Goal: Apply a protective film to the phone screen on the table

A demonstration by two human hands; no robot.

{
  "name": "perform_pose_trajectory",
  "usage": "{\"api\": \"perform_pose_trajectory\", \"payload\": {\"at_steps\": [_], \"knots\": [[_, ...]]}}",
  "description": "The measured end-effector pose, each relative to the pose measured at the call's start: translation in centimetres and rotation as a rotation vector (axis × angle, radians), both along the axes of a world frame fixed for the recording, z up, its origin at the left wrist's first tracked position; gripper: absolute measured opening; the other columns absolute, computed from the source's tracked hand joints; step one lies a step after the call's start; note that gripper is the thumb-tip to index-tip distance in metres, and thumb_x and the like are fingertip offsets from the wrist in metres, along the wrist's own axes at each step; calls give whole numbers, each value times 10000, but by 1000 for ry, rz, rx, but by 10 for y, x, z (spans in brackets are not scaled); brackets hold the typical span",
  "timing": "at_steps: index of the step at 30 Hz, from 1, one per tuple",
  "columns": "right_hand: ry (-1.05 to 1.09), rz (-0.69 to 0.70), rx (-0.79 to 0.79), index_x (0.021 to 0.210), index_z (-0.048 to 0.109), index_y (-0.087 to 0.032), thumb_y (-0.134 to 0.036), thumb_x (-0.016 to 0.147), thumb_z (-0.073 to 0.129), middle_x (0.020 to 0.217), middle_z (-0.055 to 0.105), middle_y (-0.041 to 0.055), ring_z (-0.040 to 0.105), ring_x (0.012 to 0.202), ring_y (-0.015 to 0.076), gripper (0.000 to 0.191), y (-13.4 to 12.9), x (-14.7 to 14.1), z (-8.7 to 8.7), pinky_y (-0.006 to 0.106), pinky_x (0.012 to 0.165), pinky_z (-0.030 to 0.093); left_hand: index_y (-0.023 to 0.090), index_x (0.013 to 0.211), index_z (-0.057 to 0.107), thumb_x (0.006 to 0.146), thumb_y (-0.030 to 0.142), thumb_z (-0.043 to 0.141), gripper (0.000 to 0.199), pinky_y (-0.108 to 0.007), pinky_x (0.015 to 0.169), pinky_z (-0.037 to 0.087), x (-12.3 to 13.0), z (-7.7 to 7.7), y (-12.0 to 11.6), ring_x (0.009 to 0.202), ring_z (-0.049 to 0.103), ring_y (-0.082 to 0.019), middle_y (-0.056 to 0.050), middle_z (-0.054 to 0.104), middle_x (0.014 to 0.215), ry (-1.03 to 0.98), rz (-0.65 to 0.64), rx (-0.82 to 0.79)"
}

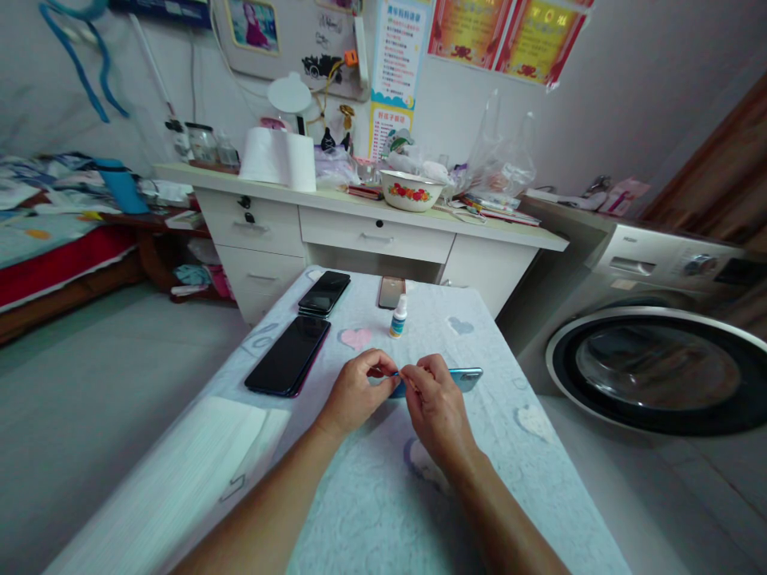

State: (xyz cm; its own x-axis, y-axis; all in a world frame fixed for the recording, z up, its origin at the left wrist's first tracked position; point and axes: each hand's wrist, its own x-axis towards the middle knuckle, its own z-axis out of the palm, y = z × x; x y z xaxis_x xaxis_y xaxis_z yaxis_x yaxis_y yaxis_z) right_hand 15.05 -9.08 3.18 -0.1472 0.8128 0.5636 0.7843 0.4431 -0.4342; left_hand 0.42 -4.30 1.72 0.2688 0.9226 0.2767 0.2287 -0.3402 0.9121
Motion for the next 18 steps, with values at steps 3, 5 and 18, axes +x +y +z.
{"api": "perform_pose_trajectory", "payload": {"at_steps": [3,5,18], "knots": [[-1,-34,-6,909,646,-178,-122,879,471,887,489,38,523,720,122,186,0,6,1,234,665,429,159,747,608,726,197,620,45,-253,727,484,0,-1,0,739,601,-134,5,627,728,-2,3,-11],[0,-57,-4,907,650,-181,-110,864,480,883,494,36,526,721,123,189,0,12,1,234,661,428,160,741,604,725,195,616,41,-249,722,482,1,0,-1,726,599,-130,9,620,722,3,1,-15],[-5,-105,1,886,643,-178,-106,858,481,862,501,32,528,714,126,179,-2,14,0,236,655,425,163,750,599,722,191,613,41,-246,722,475,3,0,-3,718,590,-126,16,609,716,9,-4,-17]]}}
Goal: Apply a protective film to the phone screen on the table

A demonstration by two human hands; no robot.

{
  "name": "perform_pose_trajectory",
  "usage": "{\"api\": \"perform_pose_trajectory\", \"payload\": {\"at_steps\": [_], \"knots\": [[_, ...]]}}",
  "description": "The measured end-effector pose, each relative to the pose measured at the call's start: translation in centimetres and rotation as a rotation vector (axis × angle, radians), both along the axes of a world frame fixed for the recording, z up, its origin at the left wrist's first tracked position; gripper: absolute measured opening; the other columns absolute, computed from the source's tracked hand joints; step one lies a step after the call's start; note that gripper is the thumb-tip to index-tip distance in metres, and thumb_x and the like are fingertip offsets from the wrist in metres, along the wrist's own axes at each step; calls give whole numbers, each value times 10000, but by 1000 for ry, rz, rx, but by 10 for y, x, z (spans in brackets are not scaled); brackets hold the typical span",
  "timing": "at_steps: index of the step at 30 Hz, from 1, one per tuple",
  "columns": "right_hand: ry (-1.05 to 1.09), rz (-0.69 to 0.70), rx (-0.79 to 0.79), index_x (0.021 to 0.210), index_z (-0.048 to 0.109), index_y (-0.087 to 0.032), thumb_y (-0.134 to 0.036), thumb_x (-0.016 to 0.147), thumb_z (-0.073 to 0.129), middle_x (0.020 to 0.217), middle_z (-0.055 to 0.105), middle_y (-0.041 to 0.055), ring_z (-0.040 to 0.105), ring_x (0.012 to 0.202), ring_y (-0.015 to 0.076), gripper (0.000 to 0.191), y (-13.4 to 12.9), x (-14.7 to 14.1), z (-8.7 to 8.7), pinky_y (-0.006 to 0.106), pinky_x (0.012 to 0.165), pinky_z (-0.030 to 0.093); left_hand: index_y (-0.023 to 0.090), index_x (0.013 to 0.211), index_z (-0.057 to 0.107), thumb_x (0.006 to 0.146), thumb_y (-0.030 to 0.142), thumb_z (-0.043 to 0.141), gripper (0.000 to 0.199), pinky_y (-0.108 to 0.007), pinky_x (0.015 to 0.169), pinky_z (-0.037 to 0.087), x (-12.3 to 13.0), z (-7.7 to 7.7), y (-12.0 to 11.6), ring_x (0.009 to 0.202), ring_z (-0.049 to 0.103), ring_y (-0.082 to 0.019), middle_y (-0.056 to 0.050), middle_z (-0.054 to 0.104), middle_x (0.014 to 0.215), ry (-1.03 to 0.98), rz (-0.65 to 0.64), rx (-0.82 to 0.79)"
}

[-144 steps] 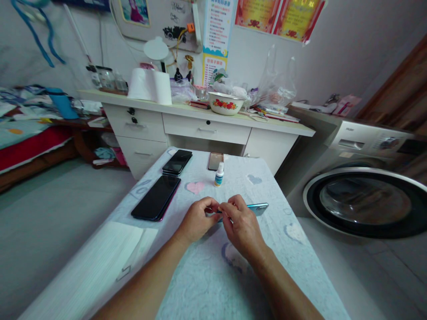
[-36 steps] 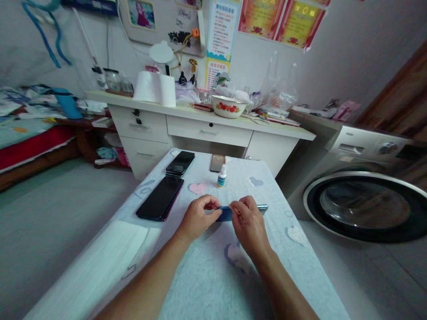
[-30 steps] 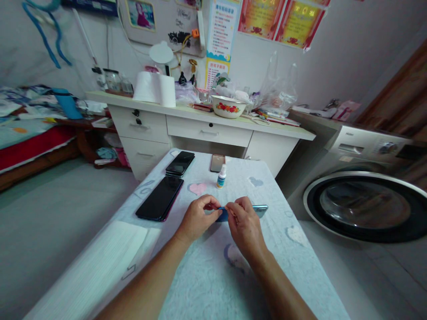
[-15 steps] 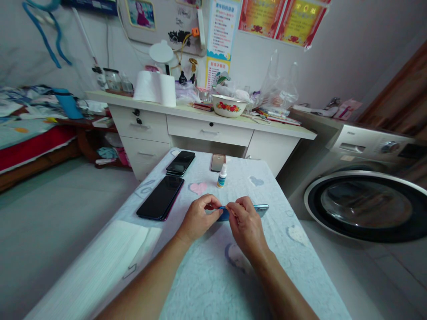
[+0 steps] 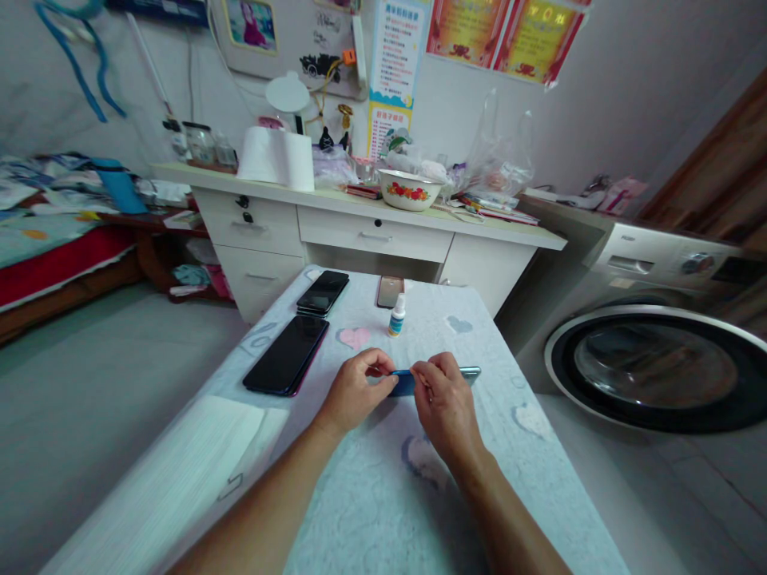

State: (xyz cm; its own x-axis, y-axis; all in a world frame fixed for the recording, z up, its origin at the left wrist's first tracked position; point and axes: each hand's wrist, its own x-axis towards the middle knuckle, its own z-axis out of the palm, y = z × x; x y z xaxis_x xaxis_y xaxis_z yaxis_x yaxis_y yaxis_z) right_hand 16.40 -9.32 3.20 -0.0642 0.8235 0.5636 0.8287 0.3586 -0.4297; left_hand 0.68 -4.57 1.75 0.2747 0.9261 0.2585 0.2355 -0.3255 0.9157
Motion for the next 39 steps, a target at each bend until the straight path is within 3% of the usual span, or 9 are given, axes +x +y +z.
{"api": "perform_pose_trajectory", "payload": {"at_steps": [11,19,30,39], "knots": [[-17,93,28,915,646,-181,-124,883,449,889,501,42,520,709,126,207,1,-10,-4,228,650,436,161,757,601,726,204,621,56,-257,739,488,1,-3,2,743,596,-135,3,626,730,-21,1,6],[-15,35,-28,901,663,-183,-138,871,468,883,521,44,541,722,126,203,1,8,6,242,672,444,164,734,601,706,185,609,36,-246,715,480,1,4,-2,722,592,-132,12,616,708,-4,9,0],[-17,-56,-93,838,680,-189,-162,845,500,830,543,30,552,722,136,182,2,48,12,260,681,433,161,753,607,703,179,611,53,-255,735,474,-3,-1,1,743,589,-135,3,629,749,32,27,30],[-26,-208,-85,793,685,-182,-206,809,512,783,549,26,548,674,139,176,4,70,13,268,655,414,167,740,601,705,193,612,45,-261,749,472,-3,-2,0,754,591,-140,6,628,738,13,23,18]]}}
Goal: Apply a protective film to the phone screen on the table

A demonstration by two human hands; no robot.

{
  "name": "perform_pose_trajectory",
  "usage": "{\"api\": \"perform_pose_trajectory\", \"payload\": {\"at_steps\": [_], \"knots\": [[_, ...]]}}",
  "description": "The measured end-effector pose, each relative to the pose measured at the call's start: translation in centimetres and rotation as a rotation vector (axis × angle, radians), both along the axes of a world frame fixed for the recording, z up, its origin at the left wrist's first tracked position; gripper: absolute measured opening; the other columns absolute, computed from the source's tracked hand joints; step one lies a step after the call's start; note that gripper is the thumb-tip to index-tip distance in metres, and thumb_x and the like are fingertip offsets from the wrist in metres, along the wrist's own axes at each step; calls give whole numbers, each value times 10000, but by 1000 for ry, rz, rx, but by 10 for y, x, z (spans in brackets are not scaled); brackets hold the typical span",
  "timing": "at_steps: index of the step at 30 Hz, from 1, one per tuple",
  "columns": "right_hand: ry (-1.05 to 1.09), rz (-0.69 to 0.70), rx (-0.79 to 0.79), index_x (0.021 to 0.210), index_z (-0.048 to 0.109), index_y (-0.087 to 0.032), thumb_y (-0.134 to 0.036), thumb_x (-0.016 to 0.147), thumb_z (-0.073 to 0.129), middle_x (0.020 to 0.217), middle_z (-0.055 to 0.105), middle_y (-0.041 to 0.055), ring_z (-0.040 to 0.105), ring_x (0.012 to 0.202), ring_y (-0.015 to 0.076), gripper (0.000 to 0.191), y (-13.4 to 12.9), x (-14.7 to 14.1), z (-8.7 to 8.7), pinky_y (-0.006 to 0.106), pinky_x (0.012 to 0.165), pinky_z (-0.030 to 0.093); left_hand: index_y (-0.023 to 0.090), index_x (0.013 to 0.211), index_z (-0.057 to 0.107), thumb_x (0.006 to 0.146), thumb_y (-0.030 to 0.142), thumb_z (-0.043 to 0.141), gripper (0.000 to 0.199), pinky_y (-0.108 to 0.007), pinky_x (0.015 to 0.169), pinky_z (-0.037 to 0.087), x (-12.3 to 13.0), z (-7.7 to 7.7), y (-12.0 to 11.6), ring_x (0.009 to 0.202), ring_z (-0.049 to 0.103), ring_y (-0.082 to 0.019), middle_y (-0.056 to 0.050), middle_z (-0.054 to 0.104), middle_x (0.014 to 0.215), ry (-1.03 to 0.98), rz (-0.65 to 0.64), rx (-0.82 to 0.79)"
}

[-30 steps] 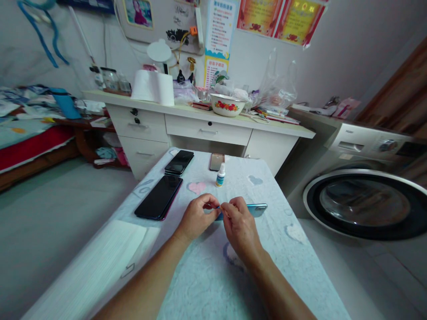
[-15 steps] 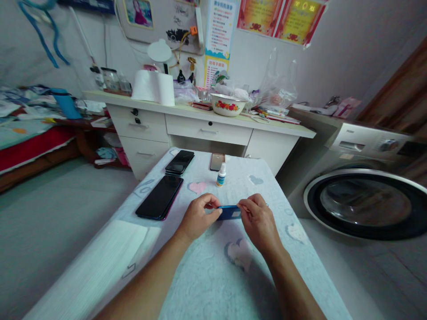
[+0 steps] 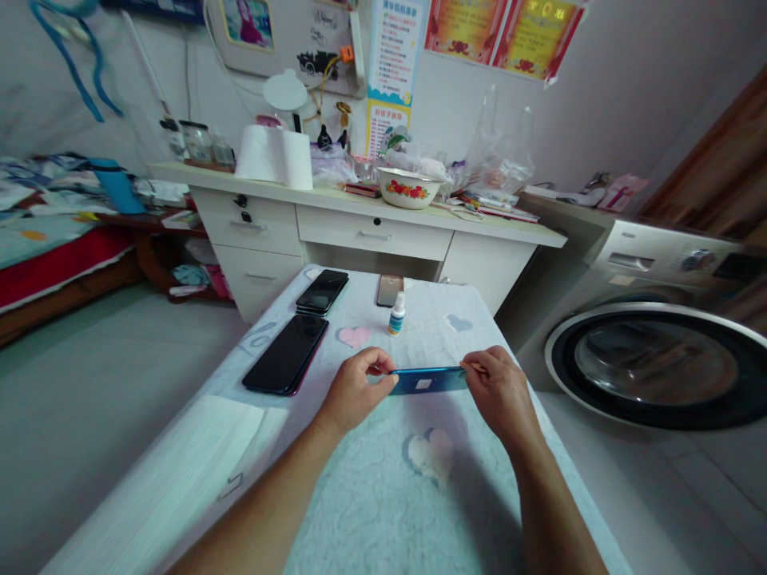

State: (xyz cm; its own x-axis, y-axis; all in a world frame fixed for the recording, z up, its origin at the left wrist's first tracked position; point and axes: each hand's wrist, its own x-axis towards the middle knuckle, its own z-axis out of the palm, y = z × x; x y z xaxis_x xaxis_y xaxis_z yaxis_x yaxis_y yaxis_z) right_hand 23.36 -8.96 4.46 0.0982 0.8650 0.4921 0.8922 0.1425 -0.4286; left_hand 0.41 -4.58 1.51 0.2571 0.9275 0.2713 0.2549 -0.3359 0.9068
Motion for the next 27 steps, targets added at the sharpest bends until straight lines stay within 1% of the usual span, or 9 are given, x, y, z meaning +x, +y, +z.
{"api": "perform_pose_trajectory", "payload": {"at_steps": [12,19,23,27], "knots": [[-45,-170,19,760,680,-183,-254,795,518,771,579,39,560,689,161,180,3,12,-5,286,679,408,166,749,594,715,204,609,53,-265,757,474,1,1,-1,757,591,-142,3,626,744,9,-4,-2],[-50,-231,49,752,676,-181,-261,794,505,751,589,47,565,688,173,193,3,16,-9,293,676,411,169,743,597,703,212,614,62,-276,765,480,0,0,0,759,591,-149,1,626,736,-4,0,-10],[-55,-214,60,748,676,-178,-257,797,497,758,588,51,564,687,174,202,3,13,-9,296,677,415,169,739,603,703,209,618,55,-270,757,484,0,1,0,756,595,-147,2,632,734,-12,6,-4],[-35,-171,64,756,676,-174,-219,788,507,760,579,46,560,688,165,178,3,2,-6,287,677,417,166,732,602,704,206,617,50,-262,749,480,1,1,-1,750,595,-145,2,631,728,-7,5,-11]]}}
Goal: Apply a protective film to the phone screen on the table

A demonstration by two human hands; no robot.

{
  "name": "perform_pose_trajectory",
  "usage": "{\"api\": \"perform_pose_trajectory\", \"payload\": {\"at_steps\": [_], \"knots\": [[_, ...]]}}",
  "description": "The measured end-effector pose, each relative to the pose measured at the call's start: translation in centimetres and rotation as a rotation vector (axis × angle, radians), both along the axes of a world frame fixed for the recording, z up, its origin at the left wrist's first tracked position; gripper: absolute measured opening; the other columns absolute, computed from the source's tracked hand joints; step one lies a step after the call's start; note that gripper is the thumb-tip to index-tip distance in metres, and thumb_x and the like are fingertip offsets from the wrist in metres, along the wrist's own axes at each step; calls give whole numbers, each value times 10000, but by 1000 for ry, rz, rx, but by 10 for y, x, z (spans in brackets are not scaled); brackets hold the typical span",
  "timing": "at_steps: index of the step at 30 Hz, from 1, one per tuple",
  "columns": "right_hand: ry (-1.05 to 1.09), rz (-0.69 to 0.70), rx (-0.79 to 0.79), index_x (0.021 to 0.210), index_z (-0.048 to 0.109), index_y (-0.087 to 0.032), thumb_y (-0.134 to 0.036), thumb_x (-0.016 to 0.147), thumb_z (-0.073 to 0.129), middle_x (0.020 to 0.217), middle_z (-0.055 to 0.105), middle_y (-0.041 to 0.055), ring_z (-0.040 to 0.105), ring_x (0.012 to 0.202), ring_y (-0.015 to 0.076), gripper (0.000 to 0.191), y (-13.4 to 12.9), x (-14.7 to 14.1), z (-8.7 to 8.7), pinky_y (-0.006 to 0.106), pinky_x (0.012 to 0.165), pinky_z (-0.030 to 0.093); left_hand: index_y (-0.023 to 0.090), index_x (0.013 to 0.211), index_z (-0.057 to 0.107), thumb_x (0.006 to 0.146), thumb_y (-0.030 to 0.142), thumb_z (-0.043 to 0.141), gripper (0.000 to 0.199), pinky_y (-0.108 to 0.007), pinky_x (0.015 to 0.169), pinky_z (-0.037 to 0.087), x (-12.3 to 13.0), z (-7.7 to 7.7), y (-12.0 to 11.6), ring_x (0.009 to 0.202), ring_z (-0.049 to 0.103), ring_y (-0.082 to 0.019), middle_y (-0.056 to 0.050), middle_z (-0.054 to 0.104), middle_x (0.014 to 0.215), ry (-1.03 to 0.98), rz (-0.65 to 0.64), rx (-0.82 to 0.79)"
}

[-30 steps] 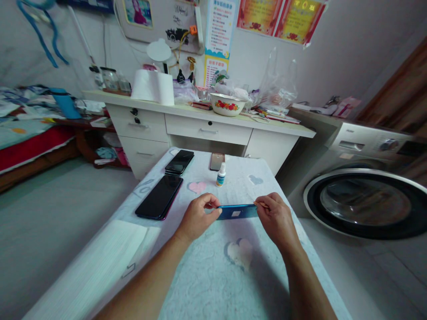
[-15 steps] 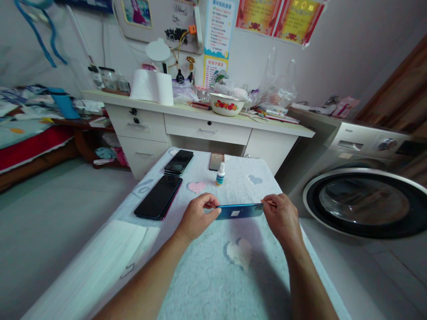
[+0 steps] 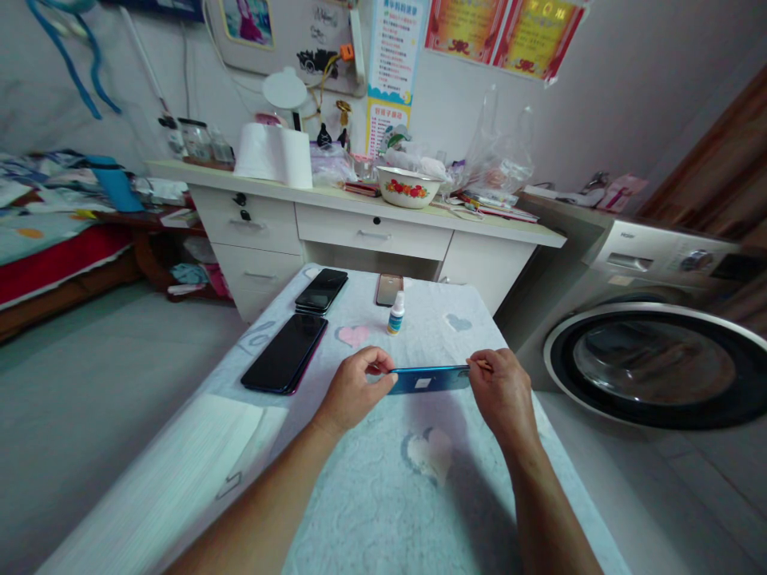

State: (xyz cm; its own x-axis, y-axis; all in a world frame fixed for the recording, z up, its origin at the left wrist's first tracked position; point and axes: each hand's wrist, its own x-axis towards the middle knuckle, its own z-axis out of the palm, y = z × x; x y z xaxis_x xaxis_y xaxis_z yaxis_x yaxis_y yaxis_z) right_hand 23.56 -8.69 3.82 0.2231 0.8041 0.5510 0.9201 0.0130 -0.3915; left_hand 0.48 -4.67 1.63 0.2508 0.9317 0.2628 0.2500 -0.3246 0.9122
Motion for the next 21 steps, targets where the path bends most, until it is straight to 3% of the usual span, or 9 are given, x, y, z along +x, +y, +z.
{"api": "perform_pose_trajectory", "payload": {"at_steps": [14,21], "knots": [[75,226,-1,856,661,-169,-143,841,489,823,527,30,555,702,132,174,-7,-40,-2,259,680,437,163,750,599,709,187,607,49,-252,727,465,1,2,-1,737,585,-138,6,618,734,14,-4,11],[66,275,9,873,667,-178,-157,848,493,827,527,28,549,710,133,178,-8,-43,-3,257,684,439,158,755,597,710,185,606,54,-256,733,462,1,0,0,734,582,-135,8,611,731,21,-13,-4]]}}
